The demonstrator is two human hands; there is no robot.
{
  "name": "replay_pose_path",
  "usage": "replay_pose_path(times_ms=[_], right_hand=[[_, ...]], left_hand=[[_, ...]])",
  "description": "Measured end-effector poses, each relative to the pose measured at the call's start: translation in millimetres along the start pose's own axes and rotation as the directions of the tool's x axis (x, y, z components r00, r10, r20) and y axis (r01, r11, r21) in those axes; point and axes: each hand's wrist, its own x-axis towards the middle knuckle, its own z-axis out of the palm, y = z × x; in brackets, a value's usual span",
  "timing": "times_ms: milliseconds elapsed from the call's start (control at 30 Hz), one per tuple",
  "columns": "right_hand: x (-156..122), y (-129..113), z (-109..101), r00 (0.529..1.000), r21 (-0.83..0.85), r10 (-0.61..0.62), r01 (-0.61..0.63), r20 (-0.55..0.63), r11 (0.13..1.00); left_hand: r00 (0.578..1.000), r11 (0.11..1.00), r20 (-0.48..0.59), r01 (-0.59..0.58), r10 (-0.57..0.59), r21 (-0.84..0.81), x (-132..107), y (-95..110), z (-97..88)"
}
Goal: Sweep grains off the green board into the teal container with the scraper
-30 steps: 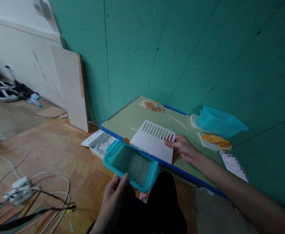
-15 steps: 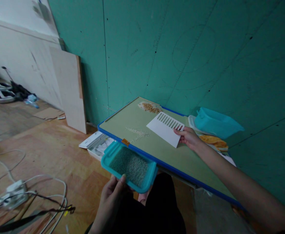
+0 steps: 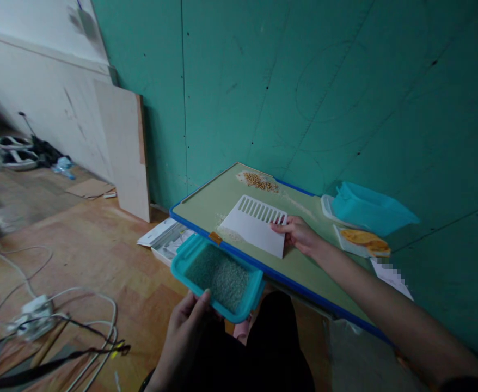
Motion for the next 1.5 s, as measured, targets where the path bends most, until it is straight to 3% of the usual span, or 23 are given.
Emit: replay_pose_path(times_ms=[333,600,767,933,1133,1333,1500], right_hand=[[-25.0,4.0,17.6,0.999,0.008,0.017,-0.017,0.028,1.000],[-30.7,9.0,17.6,0.999,0.040,-0.015,0.014,0.040,0.999],[-1.1,-5.1,2.9,0.993,0.109,-0.088,0.096,-0.073,0.989],[45.3,-22.3,-1.2,0.986,0.055,-0.098,0.107,-0.134,0.993],[64.5,-24.7,24.0,0.998,0.012,-0.065,0.065,-0.020,0.998],[45.9,-22.2,43.6,0.995,-0.006,-0.017,0.017,0.103,1.000],[26.2,-18.2,47.4,0.992,-0.034,0.043,-0.039,0.121,0.999]], left_hand=[[0.998,0.999,-0.044,-0.034,0.034,-0.008,-1.6,2.3,4.8],[0.996,0.999,-0.072,-0.049,0.050,0.008,-1.9,3.5,4.7],[0.999,1.000,-0.044,-0.031,0.031,0.005,0.6,5.4,-2.5],[0.999,0.999,-0.021,-0.045,0.045,-0.016,4.3,2.2,-10.8],[0.999,0.999,-0.029,-0.035,0.034,-0.031,3.2,5.5,-8.0],[0.999,0.999,-0.033,-0.041,0.039,-0.035,3.1,6.1,-7.1],[0.999,0.999,-0.024,-0.031,0.031,-0.022,5.5,1.1,-11.6]])
